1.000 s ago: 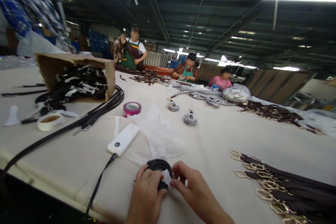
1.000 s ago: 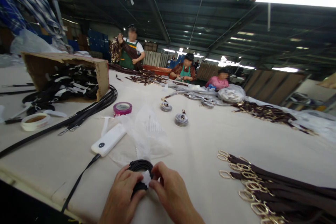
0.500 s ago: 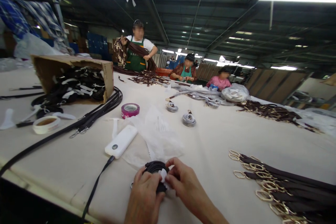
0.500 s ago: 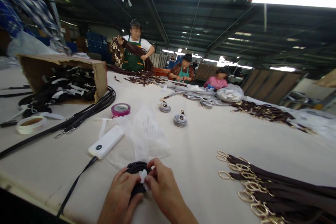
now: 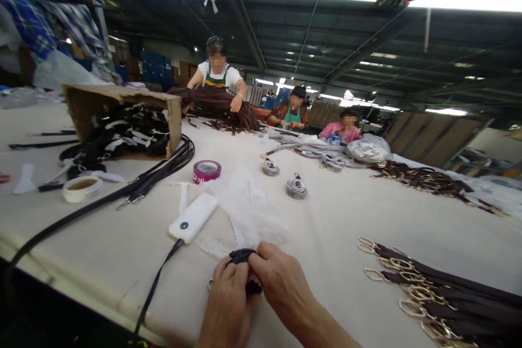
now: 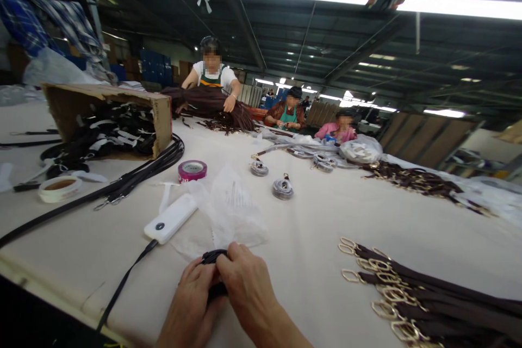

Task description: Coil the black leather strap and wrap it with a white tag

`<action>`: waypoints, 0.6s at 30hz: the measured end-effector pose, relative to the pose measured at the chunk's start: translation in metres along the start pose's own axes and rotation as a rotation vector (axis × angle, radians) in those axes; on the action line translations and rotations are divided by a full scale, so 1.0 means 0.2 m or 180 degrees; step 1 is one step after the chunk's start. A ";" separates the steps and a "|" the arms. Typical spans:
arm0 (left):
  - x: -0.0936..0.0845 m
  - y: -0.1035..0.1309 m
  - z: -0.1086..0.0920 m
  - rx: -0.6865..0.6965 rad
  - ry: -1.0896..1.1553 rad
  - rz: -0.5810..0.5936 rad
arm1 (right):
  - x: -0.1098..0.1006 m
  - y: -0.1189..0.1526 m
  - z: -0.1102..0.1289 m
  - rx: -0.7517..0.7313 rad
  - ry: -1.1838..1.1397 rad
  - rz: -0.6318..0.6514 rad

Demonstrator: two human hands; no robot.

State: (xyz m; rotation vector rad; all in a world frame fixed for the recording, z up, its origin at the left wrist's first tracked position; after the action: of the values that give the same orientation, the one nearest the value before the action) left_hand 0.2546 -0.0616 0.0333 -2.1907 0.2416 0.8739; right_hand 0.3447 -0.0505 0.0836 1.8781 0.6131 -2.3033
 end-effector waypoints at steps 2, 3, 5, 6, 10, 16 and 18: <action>-0.01 -0.01 0.00 -0.0026 0.0056 -0.0089 | 0.01 0.03 0.02 -0.0287 0.0222 -0.0151; 0.00 -0.01 0.00 -0.0076 0.0113 -0.0061 | 0.02 0.05 0.03 -0.0431 0.0294 -0.0204; 0.00 -0.02 0.01 -0.0284 0.0250 0.0092 | 0.00 0.09 0.05 -0.0661 0.0285 -0.0449; 0.00 -0.03 0.02 -0.0445 0.0313 0.0171 | -0.02 0.10 0.06 -0.0696 0.0160 -0.0618; -0.06 -0.08 0.05 -0.0919 0.0611 0.0339 | -0.14 0.11 -0.02 -0.0102 -0.1371 -0.1102; -0.18 -0.23 -0.03 -0.0948 0.1673 0.1140 | -0.19 -0.04 -0.04 0.0676 -0.3348 0.0108; -0.21 -0.28 -0.08 -0.0946 0.2341 0.1415 | -0.29 -0.10 0.01 0.0462 -0.3326 -0.0042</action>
State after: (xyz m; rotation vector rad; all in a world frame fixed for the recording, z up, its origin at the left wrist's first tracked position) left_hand 0.2534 -0.0373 0.1010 -2.7195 1.0392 0.2855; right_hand 0.3507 -0.0431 0.1435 0.4688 0.2930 -2.8903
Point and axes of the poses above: each hand's wrist, its own y-axis away from the middle knuckle, its own x-axis out of the palm, z = x × y, the point moved 7 cm from there along -y, towards the middle knuckle, and after that the axes turned 1 degree about z, right-handed, at the moved point
